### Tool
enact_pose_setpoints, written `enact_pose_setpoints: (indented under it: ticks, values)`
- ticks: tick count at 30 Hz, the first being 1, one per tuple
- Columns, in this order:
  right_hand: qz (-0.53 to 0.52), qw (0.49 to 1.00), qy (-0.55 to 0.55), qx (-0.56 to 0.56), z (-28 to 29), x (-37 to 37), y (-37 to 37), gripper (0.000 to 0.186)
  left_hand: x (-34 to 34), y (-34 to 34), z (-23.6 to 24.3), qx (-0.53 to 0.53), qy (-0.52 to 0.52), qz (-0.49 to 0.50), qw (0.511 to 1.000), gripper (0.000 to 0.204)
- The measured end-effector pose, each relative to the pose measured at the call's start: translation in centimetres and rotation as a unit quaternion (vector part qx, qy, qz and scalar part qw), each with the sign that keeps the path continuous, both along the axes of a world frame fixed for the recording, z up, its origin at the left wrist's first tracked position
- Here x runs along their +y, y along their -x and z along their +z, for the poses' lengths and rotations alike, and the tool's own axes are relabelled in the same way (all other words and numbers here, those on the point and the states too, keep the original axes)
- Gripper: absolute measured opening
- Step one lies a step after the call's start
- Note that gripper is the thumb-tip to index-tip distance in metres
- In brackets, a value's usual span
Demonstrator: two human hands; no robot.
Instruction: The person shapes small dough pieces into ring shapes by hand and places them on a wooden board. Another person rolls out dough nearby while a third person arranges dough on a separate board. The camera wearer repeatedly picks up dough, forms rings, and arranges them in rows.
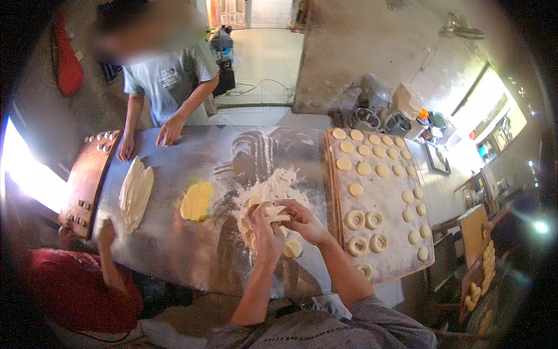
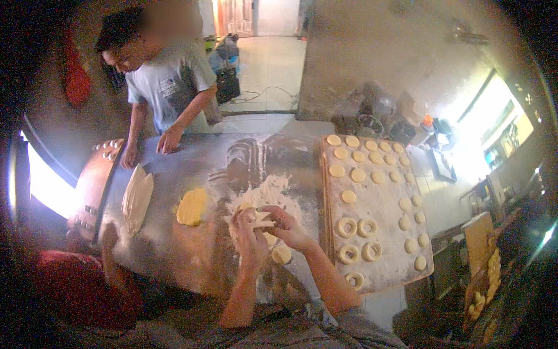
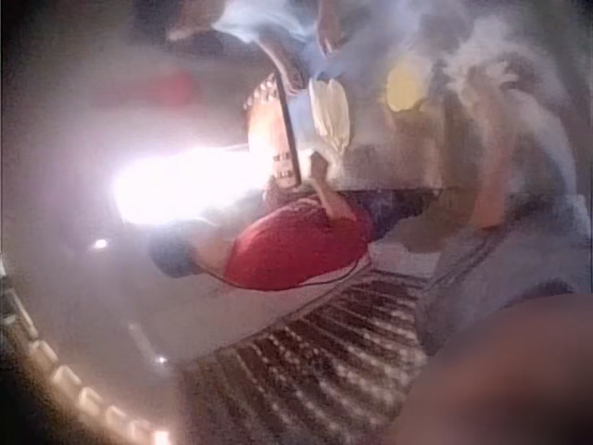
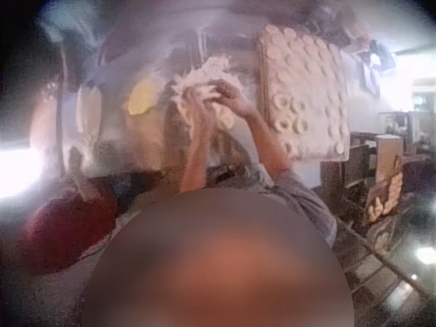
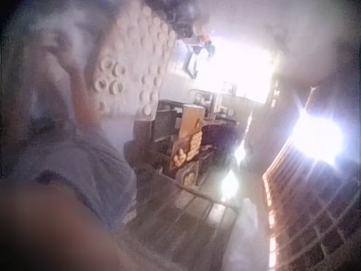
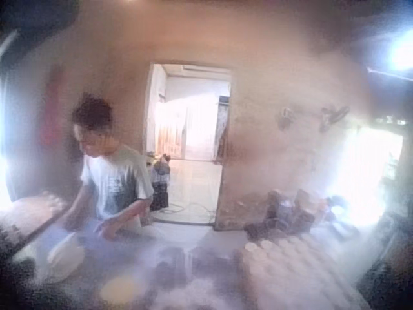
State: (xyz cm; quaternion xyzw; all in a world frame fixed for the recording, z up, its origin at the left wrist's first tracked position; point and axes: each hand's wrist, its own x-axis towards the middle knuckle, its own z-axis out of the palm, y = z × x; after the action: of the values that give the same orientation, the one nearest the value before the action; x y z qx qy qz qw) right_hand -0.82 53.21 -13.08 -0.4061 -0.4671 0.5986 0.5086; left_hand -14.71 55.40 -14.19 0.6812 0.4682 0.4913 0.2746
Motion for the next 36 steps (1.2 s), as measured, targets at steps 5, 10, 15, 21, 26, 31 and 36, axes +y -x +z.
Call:
enact_pose_setpoints:
  ticks: [5, 10, 15, 21, 26, 31, 36]
  values:
    - [-0.073, 0.993, 0.042, 0.083, -0.6, -2.9, -3.3, 0.041, -3.6, -2.7, -0.6, -0.429, 0.108, -0.189, 0.877, 0.046]
    - [-0.035, 0.981, -0.055, -0.181, 4.1, -7.4, -2.7, 0.04, -7.8, -5.2, 2.7, -0.224, 0.135, -0.071, 0.963, 0.056]
    - [-0.162, 0.986, 0.027, 0.029, 2.5, -12.0, -7.4, 0.051, -11.3, -10.0, 3.2, -0.127, 0.128, -0.143, 0.973, 0.051]
    - [-0.186, 0.975, -0.092, 0.08, 3.6, -19.3, -12.3, 0.059, -15.9, -15.9, 2.0, -0.127, 0.073, -0.182, 0.972, 0.033]
    - [-0.2, 0.951, -0.062, 0.226, 3.1, -22.9, -15.8, 0.043, -19.5, -19.8, 4.3, -0.056, 0.094, -0.178, 0.978, 0.027]
    - [-0.283, 0.92, 0.028, 0.27, 3.2, -26.0, -17.8, 0.044, -21.5, -21.8, 5.6, 0.012, 0.098, -0.183, 0.978, 0.036]
    - [-0.151, 0.97, -0.117, 0.153, 1.7, -28.0, -20.8, 0.062, -23.1, -24.1, 5.5, 0.017, 0.067, -0.228, 0.971, 0.036]
